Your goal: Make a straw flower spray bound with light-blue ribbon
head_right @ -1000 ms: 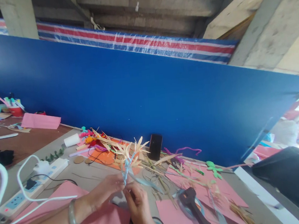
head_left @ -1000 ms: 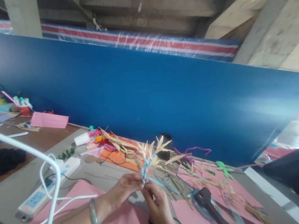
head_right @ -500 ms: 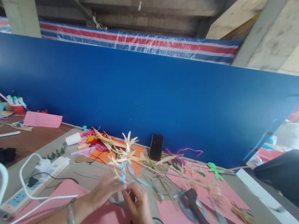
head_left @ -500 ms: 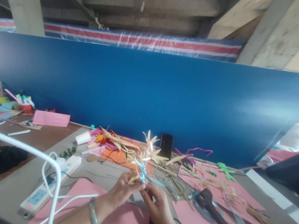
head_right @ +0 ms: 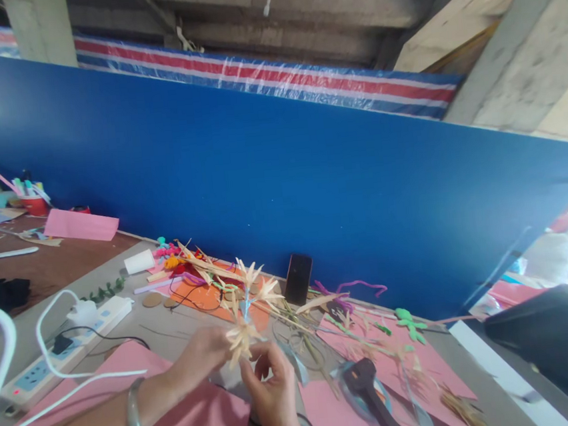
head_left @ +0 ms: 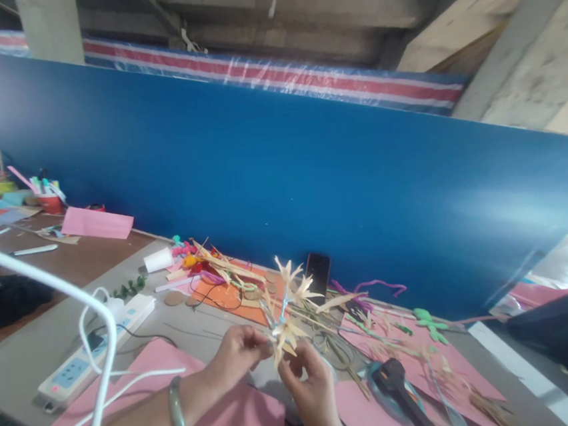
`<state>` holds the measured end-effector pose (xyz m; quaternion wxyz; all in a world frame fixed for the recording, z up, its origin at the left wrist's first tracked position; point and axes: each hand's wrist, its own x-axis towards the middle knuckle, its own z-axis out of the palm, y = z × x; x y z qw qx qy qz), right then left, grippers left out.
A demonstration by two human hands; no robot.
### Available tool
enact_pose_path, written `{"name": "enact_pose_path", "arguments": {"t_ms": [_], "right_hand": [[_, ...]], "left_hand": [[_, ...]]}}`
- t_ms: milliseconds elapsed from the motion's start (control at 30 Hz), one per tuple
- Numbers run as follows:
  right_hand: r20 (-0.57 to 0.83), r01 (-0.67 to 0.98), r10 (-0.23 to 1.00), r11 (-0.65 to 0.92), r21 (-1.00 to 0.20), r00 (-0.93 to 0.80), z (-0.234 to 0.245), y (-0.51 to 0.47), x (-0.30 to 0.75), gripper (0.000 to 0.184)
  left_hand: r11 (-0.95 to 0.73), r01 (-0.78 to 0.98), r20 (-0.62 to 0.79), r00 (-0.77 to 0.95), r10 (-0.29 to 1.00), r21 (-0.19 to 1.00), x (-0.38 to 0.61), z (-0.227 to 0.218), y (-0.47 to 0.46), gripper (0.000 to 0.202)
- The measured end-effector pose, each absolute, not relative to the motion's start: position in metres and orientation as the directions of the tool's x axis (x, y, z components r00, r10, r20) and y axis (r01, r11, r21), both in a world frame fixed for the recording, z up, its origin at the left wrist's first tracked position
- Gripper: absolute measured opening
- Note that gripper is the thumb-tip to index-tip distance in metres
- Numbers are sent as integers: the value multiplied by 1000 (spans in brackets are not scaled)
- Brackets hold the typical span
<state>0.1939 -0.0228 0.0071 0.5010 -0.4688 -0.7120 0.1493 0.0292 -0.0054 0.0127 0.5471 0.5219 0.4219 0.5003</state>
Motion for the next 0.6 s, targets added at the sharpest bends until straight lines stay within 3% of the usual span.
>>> {"name": "enact_pose_path", "arguments": {"t_ms": [200, 433, 600], "right_hand": [[556, 410, 828, 485, -773, 69, 12, -28, 190, 19], [502, 396, 864, 449, -801, 35, 11, -25, 192, 21], [436, 444, 897, 418, -792, -68, 8, -25, 191, 15]], "left_hand": [[54, -125, -32, 167, 985, 991, 36, 7, -10, 36], [45, -162, -16, 180, 984, 986, 35, 16, -13, 38], [15, -250, 12, 107, 994, 968, 31, 18, -12, 29]]}}
